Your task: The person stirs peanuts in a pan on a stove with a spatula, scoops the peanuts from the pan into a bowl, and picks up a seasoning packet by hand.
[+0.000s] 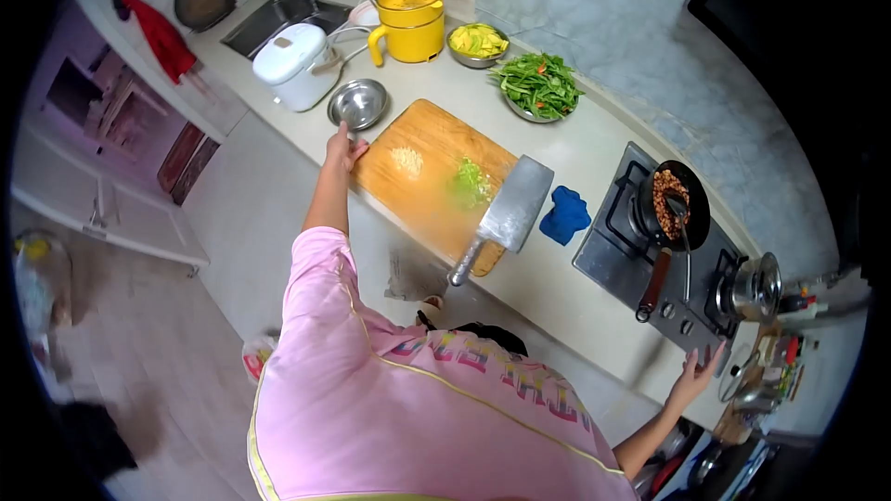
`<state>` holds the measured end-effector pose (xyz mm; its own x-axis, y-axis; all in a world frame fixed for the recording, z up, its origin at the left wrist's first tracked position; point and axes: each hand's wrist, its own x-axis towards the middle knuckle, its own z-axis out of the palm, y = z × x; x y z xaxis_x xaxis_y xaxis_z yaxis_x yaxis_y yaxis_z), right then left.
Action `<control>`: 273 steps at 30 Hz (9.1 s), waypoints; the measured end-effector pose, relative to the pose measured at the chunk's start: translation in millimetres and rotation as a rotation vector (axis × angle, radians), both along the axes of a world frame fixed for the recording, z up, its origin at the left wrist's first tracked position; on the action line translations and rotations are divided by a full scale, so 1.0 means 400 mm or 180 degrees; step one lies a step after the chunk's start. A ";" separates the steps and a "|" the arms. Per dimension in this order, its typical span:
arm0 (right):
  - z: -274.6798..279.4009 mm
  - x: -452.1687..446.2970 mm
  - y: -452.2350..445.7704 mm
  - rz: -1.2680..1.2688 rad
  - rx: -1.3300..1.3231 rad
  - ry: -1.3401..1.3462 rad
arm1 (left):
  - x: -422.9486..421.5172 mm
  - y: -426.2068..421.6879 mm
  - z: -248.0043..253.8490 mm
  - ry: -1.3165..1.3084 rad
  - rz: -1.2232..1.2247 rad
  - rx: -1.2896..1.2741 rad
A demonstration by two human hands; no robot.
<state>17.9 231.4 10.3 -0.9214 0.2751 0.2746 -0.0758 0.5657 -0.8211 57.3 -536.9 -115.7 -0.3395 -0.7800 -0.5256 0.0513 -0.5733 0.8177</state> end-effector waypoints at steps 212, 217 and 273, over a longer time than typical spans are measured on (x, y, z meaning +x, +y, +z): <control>-0.025 -0.413 -0.002 0.1458 -0.1846 -0.0197 | -0.182 1.135 0.272 0.1160 -0.2072 0.0400; -0.040 -0.416 -0.040 0.0745 -0.2719 -0.0523 | -0.177 1.134 0.268 0.1190 -0.2097 0.0413; 0.211 -0.475 0.013 0.3133 0.1026 0.0989 | -0.146 1.102 0.266 0.0966 -0.1974 0.0357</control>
